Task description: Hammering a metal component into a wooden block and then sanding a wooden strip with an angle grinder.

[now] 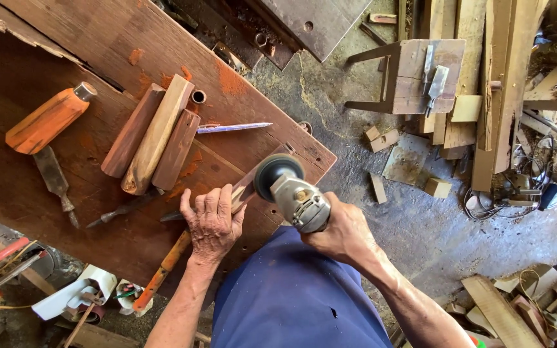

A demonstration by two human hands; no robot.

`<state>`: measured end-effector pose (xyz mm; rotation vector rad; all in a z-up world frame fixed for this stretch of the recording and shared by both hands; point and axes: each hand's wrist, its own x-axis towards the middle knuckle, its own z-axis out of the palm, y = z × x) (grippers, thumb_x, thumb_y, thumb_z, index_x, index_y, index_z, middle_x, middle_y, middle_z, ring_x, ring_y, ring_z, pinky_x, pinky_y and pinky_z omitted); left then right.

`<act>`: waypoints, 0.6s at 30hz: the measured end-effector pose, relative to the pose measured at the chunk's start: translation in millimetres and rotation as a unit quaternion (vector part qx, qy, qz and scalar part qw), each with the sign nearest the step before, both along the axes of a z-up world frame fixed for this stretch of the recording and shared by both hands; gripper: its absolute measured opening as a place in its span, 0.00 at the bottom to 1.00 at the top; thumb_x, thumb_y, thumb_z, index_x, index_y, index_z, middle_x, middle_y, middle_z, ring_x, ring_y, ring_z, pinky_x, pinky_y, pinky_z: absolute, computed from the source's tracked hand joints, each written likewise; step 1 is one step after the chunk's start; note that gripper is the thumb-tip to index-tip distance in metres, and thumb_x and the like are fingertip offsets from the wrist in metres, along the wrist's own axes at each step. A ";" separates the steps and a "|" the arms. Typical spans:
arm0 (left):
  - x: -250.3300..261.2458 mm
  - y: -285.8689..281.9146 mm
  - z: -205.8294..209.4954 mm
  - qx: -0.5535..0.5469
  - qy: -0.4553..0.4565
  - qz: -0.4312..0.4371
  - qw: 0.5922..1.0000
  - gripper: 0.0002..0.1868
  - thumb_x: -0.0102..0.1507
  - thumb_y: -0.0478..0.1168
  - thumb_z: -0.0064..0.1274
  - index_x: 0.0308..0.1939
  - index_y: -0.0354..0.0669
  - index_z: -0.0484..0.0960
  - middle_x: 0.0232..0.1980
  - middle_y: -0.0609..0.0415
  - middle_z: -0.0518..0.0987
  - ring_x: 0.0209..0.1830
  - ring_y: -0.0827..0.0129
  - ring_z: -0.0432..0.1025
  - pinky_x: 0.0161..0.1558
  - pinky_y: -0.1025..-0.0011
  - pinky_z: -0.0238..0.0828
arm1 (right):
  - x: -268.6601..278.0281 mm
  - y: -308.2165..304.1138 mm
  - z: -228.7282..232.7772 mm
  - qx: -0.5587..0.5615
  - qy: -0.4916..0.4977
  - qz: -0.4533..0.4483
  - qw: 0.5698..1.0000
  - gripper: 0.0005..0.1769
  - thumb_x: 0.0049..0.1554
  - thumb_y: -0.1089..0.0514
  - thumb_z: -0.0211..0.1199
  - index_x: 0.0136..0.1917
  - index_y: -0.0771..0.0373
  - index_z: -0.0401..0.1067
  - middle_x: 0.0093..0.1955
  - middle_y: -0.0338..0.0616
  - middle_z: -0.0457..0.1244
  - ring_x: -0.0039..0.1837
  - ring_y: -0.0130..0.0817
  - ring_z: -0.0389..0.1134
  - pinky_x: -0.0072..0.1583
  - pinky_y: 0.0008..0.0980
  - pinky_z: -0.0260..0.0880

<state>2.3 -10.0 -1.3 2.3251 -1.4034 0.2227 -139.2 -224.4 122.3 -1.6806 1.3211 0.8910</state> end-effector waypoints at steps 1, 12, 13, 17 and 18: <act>0.5 -0.2 0.1 -0.001 -0.002 -0.001 1.000 0.25 0.70 0.55 0.48 0.55 0.34 0.81 0.43 0.47 0.75 0.39 0.58 0.72 0.64 0.37 0.62 | 1.6 -0.9 2.0 -0.013 -0.001 -0.014 1.000 0.34 0.36 0.41 0.76 0.53 0.55 0.71 0.49 0.54 0.72 0.58 0.54 0.73 0.60 0.52 0.74; 0.9 -2.1 0.3 -0.008 0.002 0.000 1.000 0.24 0.70 0.53 0.48 0.54 0.33 0.81 0.42 0.46 0.75 0.36 0.58 0.71 0.63 0.40 0.62 | -9.3 -1.8 -8.3 0.001 0.024 -0.006 1.000 0.35 0.36 0.40 0.76 0.54 0.53 0.70 0.51 0.55 0.71 0.62 0.54 0.71 0.63 0.52 0.72; 0.8 -2.5 -0.1 -0.009 0.003 0.001 1.000 0.24 0.69 0.53 0.49 0.53 0.34 0.81 0.42 0.46 0.75 0.36 0.58 0.71 0.63 0.40 0.62 | -12.1 -4.4 -11.8 -0.019 0.021 -0.013 1.000 0.37 0.35 0.39 0.77 0.55 0.54 0.71 0.51 0.58 0.71 0.62 0.57 0.71 0.63 0.53 0.72; 2.2 -3.2 2.9 -0.010 0.004 0.001 1.000 0.23 0.70 0.52 0.49 0.53 0.34 0.81 0.42 0.46 0.75 0.36 0.58 0.71 0.62 0.40 0.63 | -1.6 -7.4 -6.8 -0.034 0.022 -0.033 0.999 0.34 0.36 0.39 0.77 0.54 0.51 0.72 0.49 0.55 0.72 0.61 0.54 0.72 0.62 0.52 0.73; 2.1 -3.3 2.4 -0.010 0.004 0.000 1.000 0.23 0.70 0.52 0.49 0.53 0.34 0.81 0.42 0.46 0.75 0.36 0.58 0.71 0.62 0.40 0.63 | -4.4 -6.1 -7.2 -0.035 0.022 -0.034 0.999 0.34 0.36 0.39 0.77 0.54 0.51 0.72 0.49 0.55 0.72 0.61 0.54 0.72 0.62 0.52 0.73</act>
